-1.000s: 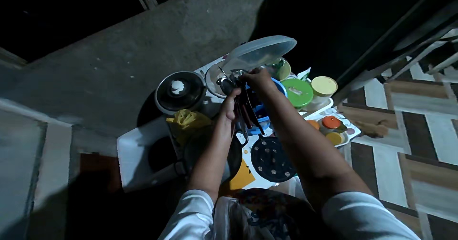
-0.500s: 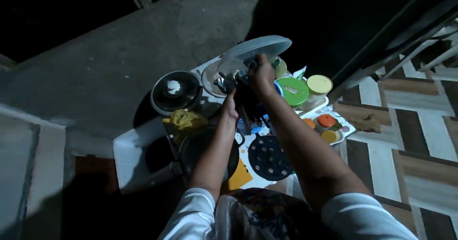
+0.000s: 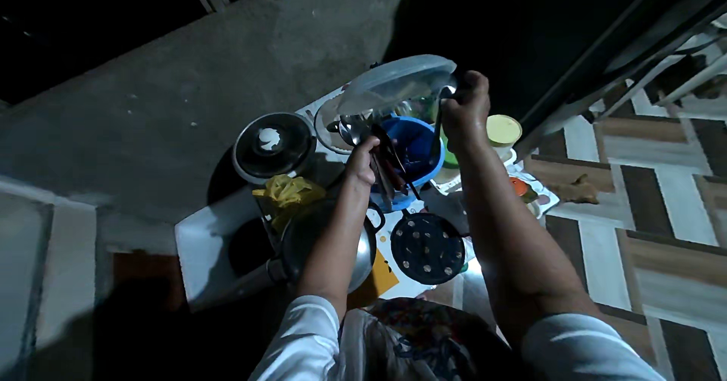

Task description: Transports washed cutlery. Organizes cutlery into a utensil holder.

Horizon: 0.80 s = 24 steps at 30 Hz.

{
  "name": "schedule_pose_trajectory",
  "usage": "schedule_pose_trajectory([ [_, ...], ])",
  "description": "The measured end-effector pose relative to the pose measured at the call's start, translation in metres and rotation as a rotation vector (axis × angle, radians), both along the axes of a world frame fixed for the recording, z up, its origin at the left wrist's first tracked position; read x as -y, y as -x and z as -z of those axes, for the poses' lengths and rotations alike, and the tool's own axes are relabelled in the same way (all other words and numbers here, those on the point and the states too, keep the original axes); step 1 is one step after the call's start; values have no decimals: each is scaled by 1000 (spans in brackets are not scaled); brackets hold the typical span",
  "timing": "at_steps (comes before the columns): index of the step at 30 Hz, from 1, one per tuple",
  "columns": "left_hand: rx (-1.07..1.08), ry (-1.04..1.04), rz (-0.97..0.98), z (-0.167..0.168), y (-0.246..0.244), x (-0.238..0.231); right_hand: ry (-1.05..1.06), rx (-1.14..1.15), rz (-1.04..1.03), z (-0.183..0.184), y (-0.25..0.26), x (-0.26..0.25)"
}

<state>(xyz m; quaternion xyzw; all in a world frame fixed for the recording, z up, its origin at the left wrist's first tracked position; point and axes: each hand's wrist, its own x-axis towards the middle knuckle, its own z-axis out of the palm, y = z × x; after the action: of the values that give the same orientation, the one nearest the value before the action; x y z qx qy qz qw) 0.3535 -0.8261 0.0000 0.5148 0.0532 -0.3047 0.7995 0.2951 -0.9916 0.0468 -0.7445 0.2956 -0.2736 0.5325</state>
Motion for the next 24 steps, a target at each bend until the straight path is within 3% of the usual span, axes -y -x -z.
schedule_pose_trajectory([
  [8, 0, 40, -6, -9, -4, -3, 243, 117, -6, 53, 11, -1],
  [13, -6, -39, 30, -12, 0, -4, 247, -118, -100, 75, 22, -7],
  [18, -18, -103, 34, -15, 4, -2, 345, -483, -202, 76, 26, -7],
  [21, -3, -113, 45, -13, 2, -1, 298, -653, -293, 61, 22, -12],
  [24, 10, -149, 59, -11, -1, -1, 256, -519, -312, 45, 21, -24],
])
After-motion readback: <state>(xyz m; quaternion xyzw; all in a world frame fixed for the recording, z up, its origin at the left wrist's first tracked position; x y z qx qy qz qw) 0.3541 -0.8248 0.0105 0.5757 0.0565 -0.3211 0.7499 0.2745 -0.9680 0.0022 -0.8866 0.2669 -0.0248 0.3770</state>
